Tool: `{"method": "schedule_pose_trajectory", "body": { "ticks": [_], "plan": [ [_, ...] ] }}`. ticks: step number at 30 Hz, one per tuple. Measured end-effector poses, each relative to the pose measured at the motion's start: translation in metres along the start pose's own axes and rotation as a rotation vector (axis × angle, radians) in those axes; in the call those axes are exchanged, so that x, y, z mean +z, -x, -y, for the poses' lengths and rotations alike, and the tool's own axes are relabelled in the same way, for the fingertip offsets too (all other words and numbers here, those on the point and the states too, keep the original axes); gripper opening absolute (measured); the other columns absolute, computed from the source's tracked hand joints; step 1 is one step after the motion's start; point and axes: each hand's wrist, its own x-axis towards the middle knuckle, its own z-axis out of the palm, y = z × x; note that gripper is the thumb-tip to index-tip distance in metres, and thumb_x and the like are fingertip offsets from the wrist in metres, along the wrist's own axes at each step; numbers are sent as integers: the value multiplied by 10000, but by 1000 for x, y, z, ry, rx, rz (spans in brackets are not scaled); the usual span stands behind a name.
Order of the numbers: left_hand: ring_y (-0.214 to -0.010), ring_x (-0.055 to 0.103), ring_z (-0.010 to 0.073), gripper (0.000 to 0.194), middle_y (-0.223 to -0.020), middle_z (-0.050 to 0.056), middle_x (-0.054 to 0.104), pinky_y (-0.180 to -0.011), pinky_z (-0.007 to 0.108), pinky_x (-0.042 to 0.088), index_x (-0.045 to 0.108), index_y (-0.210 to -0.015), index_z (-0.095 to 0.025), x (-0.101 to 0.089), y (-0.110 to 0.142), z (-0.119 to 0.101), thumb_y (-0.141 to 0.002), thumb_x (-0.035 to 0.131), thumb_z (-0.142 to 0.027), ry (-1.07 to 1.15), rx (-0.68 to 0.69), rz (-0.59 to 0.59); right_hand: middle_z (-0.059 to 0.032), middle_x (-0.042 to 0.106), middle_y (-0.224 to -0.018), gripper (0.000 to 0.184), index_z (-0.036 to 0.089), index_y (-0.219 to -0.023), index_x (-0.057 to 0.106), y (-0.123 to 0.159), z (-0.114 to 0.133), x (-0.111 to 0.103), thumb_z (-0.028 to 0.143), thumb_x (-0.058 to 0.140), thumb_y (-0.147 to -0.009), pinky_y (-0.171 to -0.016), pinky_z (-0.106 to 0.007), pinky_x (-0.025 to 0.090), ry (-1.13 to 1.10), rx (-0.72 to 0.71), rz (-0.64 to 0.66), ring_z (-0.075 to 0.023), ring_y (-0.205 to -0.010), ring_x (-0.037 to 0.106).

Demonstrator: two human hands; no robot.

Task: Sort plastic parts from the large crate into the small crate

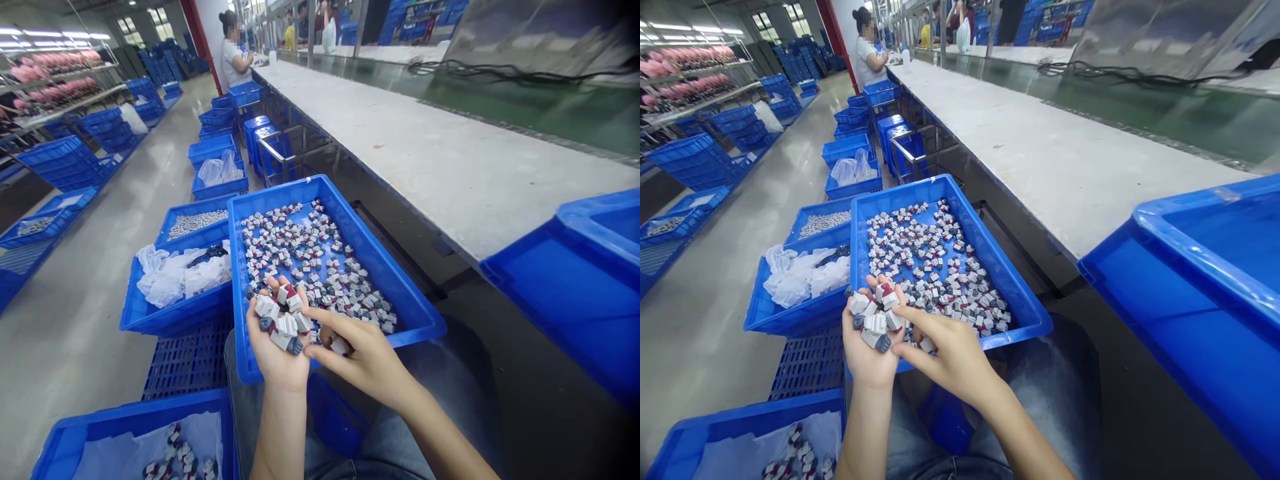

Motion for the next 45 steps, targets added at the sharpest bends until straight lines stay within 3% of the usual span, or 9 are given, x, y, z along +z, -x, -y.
{"method": "schedule_pose_trajectory", "body": {
  "ticks": [8, 13, 17, 22, 27, 32, 38, 45],
  "plan": [
    [-1116, 506, 180, 274, -1009, -16, 648, -963, 379, 403, 609, -721, -230, 2, 5, 3, -834, 398, -363, -85, 9, 86, 37, 574, -602, 310, 243, -1016, 583, -5, 2, 2, 284, 638, -714, -477, -210, 349, -84, -13, -66, -94, -485, 478],
    [-1101, 518, 186, 252, -1013, -11, 651, -948, 375, 419, 612, -749, -222, 2, 8, 6, -828, 422, -368, -63, -58, 61, 35, 543, -589, 205, 205, -849, 550, -4, 4, 10, 290, 649, -691, -502, -216, 352, -422, 146, -151, -103, -529, 480],
    [-1077, 537, 182, 251, -1001, -14, 658, -938, 373, 427, 603, -738, -221, 4, 9, 8, -830, 419, -366, -29, -67, -9, 49, 500, -530, 218, 198, -853, 510, 0, 5, 21, 364, 579, -730, -424, -185, 316, -832, 372, -191, -82, -460, 418],
    [-1123, 502, 176, 218, -1051, -23, 641, -968, 367, 403, 597, -753, -230, 2, 7, 7, -820, 441, -367, 7, -79, 62, 44, 509, -503, 224, 202, -865, 505, 2, 7, 26, 353, 543, -703, -369, -170, 287, -1101, 497, -218, -80, -408, 389],
    [-1143, 485, 182, 201, -1093, -29, 619, -953, 359, 413, 595, -758, -240, 0, 9, 8, -809, 456, -376, -23, -55, 67, 27, 524, -507, 207, 207, -830, 530, 1, 9, 23, 330, 521, -664, -361, -183, 299, -1168, 515, -194, -98, -414, 412],
    [-1087, 527, 171, 175, -1091, -36, 614, -895, 337, 448, 582, -854, -272, 2, 13, 10, -800, 474, -399, -137, 5, -13, 34, 494, -459, 187, 218, -808, 538, 0, 10, 25, 347, 505, -676, -344, -184, 279, -1200, 546, -217, -95, -373, 370],
    [-959, 602, 199, 157, -911, -3, 662, -763, 321, 495, 570, -841, -247, 4, 13, 14, -811, 462, -357, -308, 183, -68, 40, 495, -499, 185, 226, -851, 561, 1, 11, 29, 354, 526, -722, -347, -172, 302, -1107, 552, -222, -87, -396, 388],
    [-838, 631, 170, 136, -841, -37, 642, -643, 271, 507, 566, -853, -262, 2, 13, 17, -801, 487, -359, -453, 263, -74, 44, 501, -556, 166, 245, -875, 567, 5, 15, 32, 363, 535, -762, -373, -163, 329, -969, 514, -261, -76, -437, 418]
  ]
}}
